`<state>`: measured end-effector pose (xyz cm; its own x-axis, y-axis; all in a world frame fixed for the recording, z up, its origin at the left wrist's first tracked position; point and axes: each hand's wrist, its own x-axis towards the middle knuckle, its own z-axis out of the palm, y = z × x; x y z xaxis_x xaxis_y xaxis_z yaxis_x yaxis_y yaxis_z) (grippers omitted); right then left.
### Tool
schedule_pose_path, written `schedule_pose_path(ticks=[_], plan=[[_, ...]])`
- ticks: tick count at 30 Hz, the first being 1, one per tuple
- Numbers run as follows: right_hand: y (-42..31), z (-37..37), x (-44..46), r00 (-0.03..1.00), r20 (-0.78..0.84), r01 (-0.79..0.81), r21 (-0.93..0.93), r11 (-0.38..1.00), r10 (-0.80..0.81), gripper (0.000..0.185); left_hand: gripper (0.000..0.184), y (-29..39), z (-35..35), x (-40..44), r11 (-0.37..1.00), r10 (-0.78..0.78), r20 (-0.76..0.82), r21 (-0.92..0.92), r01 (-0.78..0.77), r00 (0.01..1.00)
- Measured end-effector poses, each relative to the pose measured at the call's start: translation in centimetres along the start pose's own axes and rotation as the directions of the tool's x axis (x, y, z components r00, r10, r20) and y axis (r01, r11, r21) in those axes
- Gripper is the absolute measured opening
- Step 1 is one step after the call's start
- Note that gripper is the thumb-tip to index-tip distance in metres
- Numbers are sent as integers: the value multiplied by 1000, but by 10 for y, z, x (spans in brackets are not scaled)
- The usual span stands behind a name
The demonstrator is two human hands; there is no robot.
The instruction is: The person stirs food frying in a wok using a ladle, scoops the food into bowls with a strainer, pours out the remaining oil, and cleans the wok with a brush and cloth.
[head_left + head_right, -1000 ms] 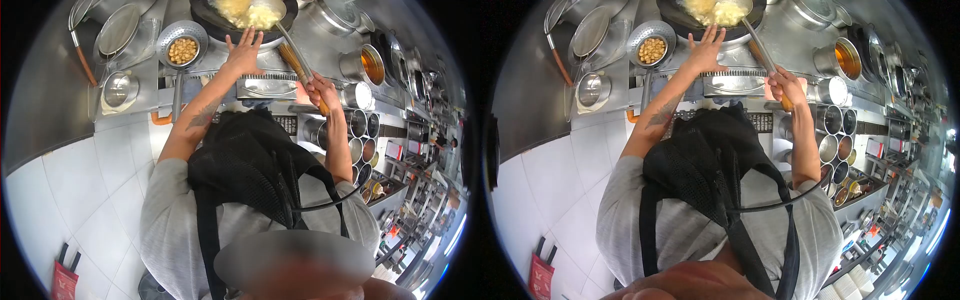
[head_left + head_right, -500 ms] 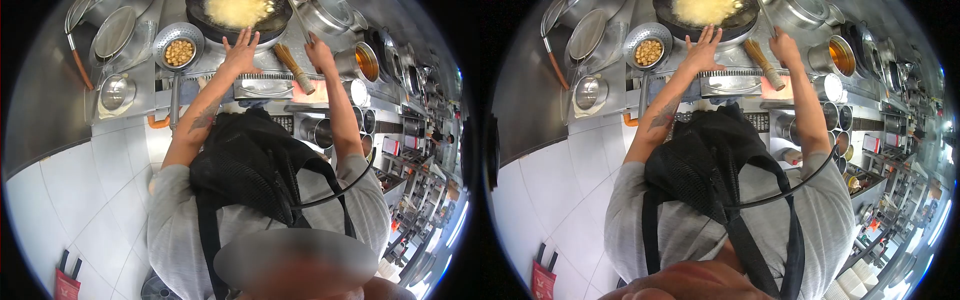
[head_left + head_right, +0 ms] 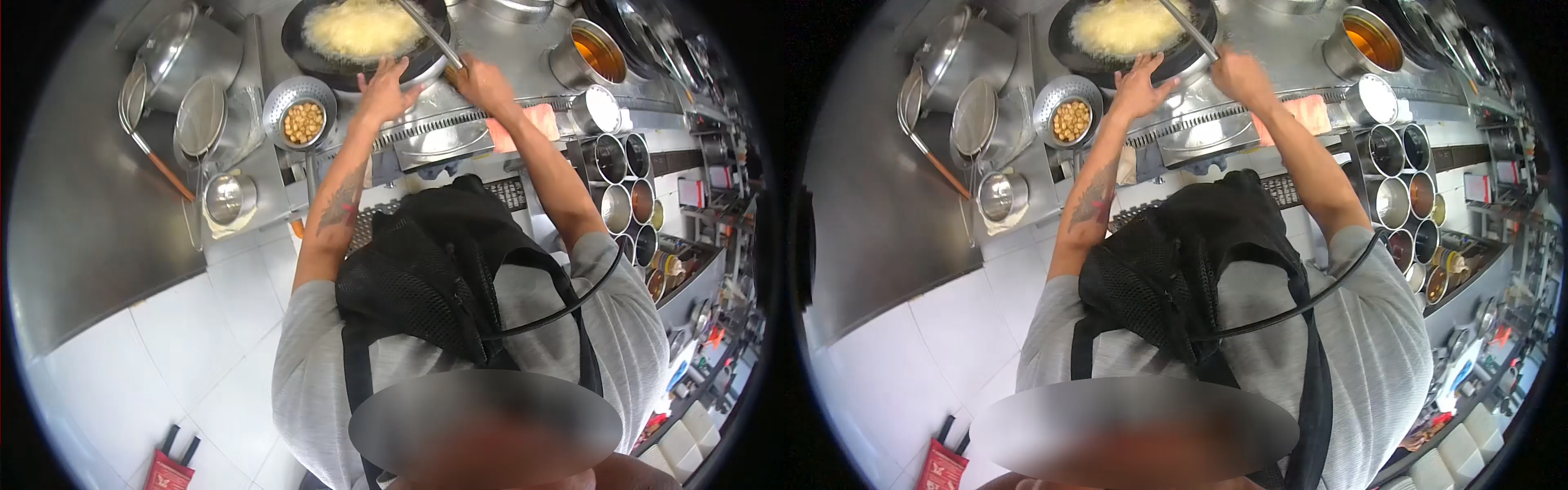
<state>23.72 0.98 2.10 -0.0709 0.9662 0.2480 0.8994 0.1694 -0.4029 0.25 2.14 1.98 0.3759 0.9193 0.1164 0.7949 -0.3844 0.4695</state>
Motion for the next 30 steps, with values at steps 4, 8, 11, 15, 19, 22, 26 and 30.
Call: schedule_pose_path(ticks=[4,8,11,15,19,22,26,30], plan=[[-51,-33,-38,924,273,-382,619,686,268,37,54,61,-4,32,728,22,272,-663,171,962],[5,-25,-45,971,231,-218,761,610,60,35,29,103,18,42,60,-2,271,-961,271,963],[89,-6,-48,963,268,-132,592,795,-40,37,25,116,15,41,440,-365,333,-761,476,870],[134,31,-56,861,504,5,-124,992,59,52,28,108,59,46,890,-251,125,-361,279,960],[135,11,-63,809,504,-306,-79,949,303,46,49,154,68,40,939,-282,6,208,275,959],[158,-50,-70,711,631,-417,22,909,311,43,58,163,76,45,870,-292,66,433,236,954],[206,-115,-112,803,489,-525,309,793,341,56,57,158,89,80,840,-144,188,543,19,972],[221,-135,-145,753,504,-578,814,58,424,67,41,79,111,80,952,270,11,143,-269,963]])
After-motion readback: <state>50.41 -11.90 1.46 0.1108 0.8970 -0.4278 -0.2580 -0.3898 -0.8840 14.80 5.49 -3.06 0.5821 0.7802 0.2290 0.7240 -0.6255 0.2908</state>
